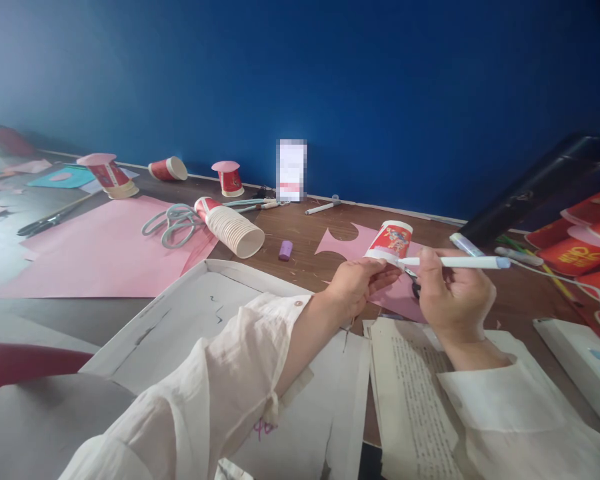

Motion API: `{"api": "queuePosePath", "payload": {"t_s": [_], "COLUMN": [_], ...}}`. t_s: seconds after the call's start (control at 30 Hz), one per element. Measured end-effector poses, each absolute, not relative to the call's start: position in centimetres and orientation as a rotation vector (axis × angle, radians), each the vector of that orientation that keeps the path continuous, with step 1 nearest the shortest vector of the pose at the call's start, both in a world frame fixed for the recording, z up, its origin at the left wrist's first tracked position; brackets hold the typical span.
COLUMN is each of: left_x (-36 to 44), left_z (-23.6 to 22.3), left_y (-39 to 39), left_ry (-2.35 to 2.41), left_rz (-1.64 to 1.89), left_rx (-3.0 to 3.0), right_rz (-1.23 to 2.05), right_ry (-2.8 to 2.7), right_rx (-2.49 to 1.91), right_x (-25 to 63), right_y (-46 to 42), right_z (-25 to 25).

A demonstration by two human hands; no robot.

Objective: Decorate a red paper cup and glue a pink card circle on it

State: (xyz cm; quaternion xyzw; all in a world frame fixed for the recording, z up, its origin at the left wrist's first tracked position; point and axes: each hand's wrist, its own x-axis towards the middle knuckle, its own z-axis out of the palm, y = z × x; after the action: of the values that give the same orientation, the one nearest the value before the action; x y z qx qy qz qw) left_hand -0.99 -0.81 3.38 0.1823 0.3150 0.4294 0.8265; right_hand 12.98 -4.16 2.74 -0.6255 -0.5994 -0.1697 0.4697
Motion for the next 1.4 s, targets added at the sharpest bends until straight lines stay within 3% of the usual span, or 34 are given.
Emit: {"api": "queuePosePath", "payload": {"t_s": [1.4], "left_x": [-0.63], "left_z": [3.04], "left_y": [-1.0], "left_ry": [0.688], "left_rz": [0.939], "left_rx": [0.46], "right_rz": [-0.361], "right_ry": [-1.459], "right_rx": [-1.539], "right_x": [12.56], "right_y": [-4.24], "right_z": [2.91]}}
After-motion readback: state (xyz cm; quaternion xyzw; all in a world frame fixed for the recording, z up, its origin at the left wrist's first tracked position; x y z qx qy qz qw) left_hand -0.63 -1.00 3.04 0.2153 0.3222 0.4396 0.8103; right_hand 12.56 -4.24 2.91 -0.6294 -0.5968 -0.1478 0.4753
